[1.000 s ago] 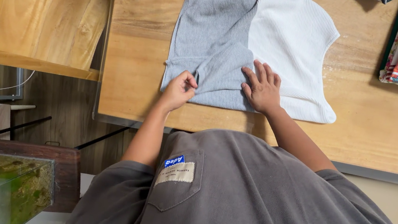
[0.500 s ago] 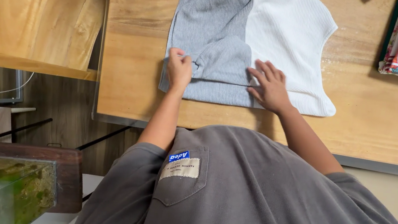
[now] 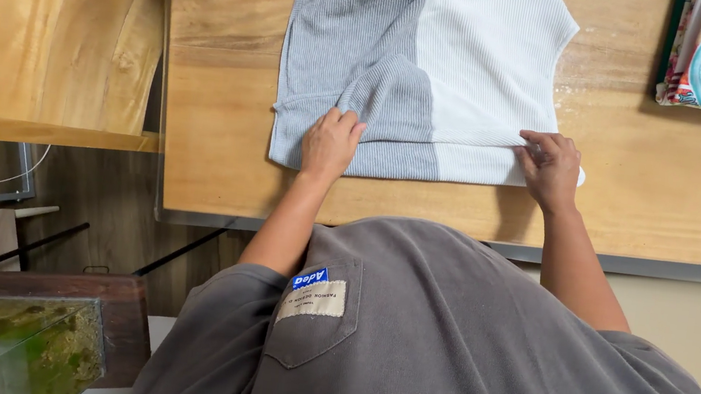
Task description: The person folds a pair of lace underwear into a small rectangle, then folds a white t-shirt and a grey-and-white hooded garment on a wooden table.
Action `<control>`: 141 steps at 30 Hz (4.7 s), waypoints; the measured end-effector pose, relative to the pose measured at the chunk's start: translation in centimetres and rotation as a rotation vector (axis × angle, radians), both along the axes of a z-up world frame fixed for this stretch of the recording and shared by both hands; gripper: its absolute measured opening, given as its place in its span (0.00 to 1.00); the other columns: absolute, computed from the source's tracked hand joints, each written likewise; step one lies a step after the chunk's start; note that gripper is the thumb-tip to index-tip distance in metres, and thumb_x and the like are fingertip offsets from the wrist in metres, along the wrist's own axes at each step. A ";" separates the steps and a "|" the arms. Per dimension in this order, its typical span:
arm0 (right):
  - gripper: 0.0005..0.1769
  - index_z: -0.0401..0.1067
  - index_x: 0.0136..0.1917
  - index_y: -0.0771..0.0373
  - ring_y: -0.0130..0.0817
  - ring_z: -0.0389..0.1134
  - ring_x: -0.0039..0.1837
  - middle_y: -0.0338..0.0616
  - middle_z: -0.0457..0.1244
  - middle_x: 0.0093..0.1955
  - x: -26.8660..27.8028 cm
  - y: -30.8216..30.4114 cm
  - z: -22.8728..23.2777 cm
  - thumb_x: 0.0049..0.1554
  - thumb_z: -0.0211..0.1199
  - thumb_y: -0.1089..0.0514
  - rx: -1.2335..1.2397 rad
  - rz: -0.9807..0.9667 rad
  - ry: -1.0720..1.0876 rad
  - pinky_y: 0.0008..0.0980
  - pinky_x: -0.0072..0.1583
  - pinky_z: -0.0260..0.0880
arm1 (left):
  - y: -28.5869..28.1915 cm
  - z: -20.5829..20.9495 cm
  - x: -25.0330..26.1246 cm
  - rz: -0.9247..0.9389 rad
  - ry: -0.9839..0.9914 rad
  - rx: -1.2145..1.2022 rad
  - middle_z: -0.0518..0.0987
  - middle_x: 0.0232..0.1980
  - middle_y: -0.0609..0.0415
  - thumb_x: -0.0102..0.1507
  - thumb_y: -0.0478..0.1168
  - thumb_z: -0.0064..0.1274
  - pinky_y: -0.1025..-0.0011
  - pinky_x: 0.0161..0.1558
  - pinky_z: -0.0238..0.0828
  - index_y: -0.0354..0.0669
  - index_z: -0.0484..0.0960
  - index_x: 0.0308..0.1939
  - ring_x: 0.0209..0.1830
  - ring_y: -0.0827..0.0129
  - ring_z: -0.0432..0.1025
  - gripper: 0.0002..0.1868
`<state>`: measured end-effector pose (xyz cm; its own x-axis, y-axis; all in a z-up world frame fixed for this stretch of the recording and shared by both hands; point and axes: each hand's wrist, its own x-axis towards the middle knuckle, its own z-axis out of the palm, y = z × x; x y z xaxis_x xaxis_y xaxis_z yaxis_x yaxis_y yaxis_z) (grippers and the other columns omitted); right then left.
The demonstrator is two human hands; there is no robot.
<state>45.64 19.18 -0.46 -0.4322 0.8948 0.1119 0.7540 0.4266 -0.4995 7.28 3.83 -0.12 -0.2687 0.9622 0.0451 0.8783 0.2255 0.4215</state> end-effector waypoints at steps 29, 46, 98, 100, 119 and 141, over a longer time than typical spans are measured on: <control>0.14 0.70 0.57 0.58 0.45 0.64 0.56 0.41 0.64 0.54 -1.3 -2.0 -0.4 0.60 0.65 0.67 0.160 0.169 -0.020 0.44 0.58 0.58 | 0.6 0.8 -0.3 0.408 -0.249 -0.282 0.84 0.34 0.48 0.55 0.49 0.65 0.54 0.42 0.75 0.47 0.80 0.36 0.39 0.50 0.79 0.15; 0.13 0.69 0.57 0.58 0.46 0.64 0.58 0.43 0.65 0.58 -1.9 -2.5 0.3 0.60 0.66 0.67 0.210 0.172 0.013 0.45 0.58 0.59 | 0.9 -4.7 -7.6 0.530 -0.431 0.476 0.76 0.37 0.46 0.64 0.41 0.55 0.56 0.41 0.72 0.41 0.72 0.39 0.36 0.51 0.74 0.10; 0.05 0.81 0.50 0.59 0.46 0.71 0.47 0.49 0.70 0.48 -19.1 22.9 6.2 0.62 0.65 0.62 0.149 0.234 0.142 0.42 0.49 0.71 | 19.5 3.2 -16.1 0.044 0.054 0.155 0.73 0.60 0.52 0.66 0.38 0.51 0.52 0.63 0.58 0.52 0.78 0.62 0.63 0.54 0.67 0.19; 0.08 0.81 0.50 0.59 0.44 0.72 0.46 0.49 0.70 0.48 -22.5 25.7 4.0 0.60 0.63 0.65 0.072 0.227 0.232 0.39 0.48 0.72 | 21.4 2.1 -16.2 -0.046 0.091 0.210 0.71 0.66 0.50 0.61 0.38 0.52 0.47 0.60 0.55 0.45 0.75 0.65 0.67 0.51 0.64 0.26; 0.11 0.61 0.52 0.60 0.26 0.55 0.42 0.35 0.58 0.42 -21.9 32.3 -5.3 0.70 0.63 0.63 -0.316 -0.236 1.005 0.30 0.44 0.56 | 21.6 6.8 -20.6 -0.049 -0.078 0.113 0.81 0.41 0.41 0.63 0.62 0.57 0.50 0.40 0.70 0.40 0.75 0.43 0.43 0.41 0.74 0.27; 0.10 0.78 0.44 0.68 0.37 0.71 0.49 0.51 0.71 0.45 -3.3 -0.7 2.7 0.50 0.59 0.72 -0.786 0.294 0.284 0.37 0.51 0.71 | -2.9 6.5 -8.8 -0.029 -0.111 -0.144 0.79 0.42 0.54 0.48 0.25 0.54 0.59 0.51 0.62 0.48 0.77 0.38 0.48 0.54 0.73 0.17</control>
